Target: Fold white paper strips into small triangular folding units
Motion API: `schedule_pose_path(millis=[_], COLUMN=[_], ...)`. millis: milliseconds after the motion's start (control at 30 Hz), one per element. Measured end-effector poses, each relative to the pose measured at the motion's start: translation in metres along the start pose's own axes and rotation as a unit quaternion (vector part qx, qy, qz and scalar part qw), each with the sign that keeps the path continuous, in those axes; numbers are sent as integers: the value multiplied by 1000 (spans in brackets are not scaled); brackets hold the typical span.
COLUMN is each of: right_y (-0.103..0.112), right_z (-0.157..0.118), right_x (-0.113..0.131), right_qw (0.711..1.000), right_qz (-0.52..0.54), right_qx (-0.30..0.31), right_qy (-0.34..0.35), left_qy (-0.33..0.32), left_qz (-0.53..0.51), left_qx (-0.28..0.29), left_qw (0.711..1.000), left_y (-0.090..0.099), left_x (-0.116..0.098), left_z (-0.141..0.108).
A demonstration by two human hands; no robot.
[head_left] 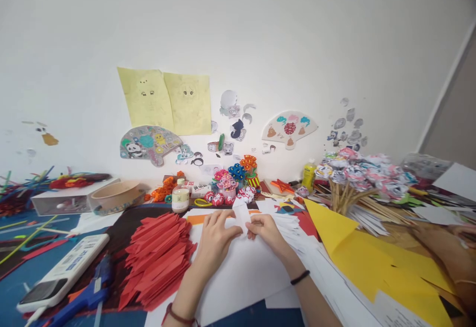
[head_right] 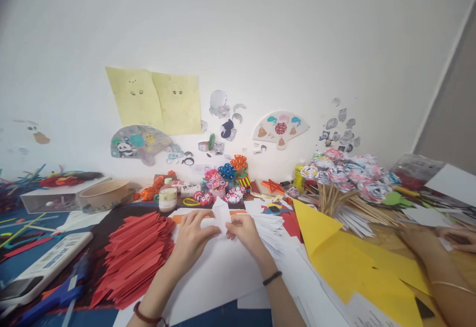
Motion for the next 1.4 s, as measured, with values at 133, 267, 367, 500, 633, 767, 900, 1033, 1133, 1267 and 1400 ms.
schedule_pose_path(millis=[133,267,367,500,633,767,900,1033,1133,1267,1400], right_y=[-2,-3,-6,-9,-10,-11,-14,-17,-19,-20,-20], right_z=[-3,-4,-2,-1,-2,-2,-2,-2,-2,-2,-3], right_x=[-1,-4,-3,2,4,4,2,2,3,1,0], right_qw=[999,996,997,998,998,996,995,993,991,990,992], right_qz=[29,72,71,59,55,76,93,118,133,138,128], right_qx=[20,28,18,-3,-17,-26,-23,-9,-4,1,0], right_qy=[-16,-35,-16,23,38,45,36,21,8,5,15], left_qy=[8,29,52,84,137,204,237,253,256,256,250], left_qz=[-18,-3,23,10,-43,-117,-150,-151,-150,-143,-141], left_qx=[-2,9,5,-28,-75,-100,-61,-73,-78,-87,-90], left_qw=[1000,1000,998,996,987,967,958,953,952,952,954], left_y=[1,-3,-5,-3,-2,-8,-20,-20,-19,-17,-15], left_x=[-3,-3,-2,0,5,16,23,24,22,20,16], left_z=[1,1,1,1,0,-3,-5,-6,-6,-7,-7])
Point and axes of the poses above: each hand's wrist, its own z-axis towards the middle knuckle, its own y-axis out of the back of the hand, x = y × z, the point moved 5 cm from there along z, towards the middle knuckle, and after that the axes turned 3 degrees about y, right-handed, at the moved point
